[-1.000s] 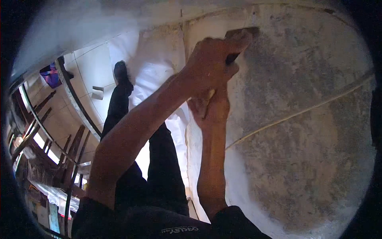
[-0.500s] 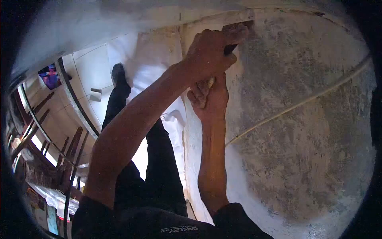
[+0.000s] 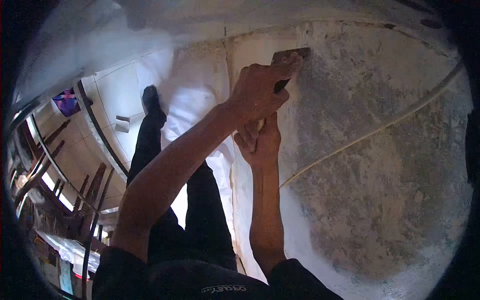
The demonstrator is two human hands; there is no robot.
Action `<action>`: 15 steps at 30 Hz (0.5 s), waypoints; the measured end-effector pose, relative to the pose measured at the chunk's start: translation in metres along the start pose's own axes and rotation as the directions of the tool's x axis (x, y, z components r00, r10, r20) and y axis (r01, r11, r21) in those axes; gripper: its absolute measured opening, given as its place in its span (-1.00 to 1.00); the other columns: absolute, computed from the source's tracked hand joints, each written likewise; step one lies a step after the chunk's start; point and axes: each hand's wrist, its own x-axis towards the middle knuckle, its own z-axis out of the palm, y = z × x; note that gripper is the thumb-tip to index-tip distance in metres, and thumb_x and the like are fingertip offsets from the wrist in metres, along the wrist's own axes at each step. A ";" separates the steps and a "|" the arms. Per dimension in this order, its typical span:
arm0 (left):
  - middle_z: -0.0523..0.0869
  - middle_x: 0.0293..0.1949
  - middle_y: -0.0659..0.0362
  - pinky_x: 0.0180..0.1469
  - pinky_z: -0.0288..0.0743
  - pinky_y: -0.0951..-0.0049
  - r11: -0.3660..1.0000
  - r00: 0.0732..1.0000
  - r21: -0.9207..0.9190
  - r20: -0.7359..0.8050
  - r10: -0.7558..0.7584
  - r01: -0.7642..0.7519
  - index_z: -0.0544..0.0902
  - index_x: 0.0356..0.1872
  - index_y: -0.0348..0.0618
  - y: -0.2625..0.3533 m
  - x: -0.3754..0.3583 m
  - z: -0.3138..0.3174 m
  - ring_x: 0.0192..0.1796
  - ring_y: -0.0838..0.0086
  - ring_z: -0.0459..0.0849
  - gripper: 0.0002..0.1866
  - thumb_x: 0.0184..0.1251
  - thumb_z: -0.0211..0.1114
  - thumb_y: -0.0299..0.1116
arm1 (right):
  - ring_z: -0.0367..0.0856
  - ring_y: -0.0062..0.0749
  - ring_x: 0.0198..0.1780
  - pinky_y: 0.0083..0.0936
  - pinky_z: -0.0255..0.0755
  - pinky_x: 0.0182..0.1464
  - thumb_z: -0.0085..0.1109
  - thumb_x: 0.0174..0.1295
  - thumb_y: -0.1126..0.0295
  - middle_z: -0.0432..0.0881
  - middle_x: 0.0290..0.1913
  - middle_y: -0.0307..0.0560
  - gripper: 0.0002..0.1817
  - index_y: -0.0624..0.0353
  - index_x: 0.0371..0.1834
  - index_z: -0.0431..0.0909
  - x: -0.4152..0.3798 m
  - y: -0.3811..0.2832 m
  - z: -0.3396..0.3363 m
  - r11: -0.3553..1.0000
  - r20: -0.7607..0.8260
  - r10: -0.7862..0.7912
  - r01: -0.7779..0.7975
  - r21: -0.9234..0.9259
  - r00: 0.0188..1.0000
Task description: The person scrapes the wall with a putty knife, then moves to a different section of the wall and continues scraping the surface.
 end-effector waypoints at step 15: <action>0.61 -0.45 -0.07 -0.18 0.48 0.24 0.984 0.986 0.083 0.040 -0.161 0.157 0.58 -0.12 -0.05 0.010 0.036 -0.022 -0.34 0.10 0.62 -0.57 -0.17 0.26 -0.29 | 0.12 -0.65 -0.91 -0.76 0.04 -0.92 -0.31 0.30 0.00 0.27 -0.82 -0.31 -0.57 0.07 -0.47 0.40 0.024 -0.013 0.022 0.990 -0.463 -0.114 0.063 -0.124 0.879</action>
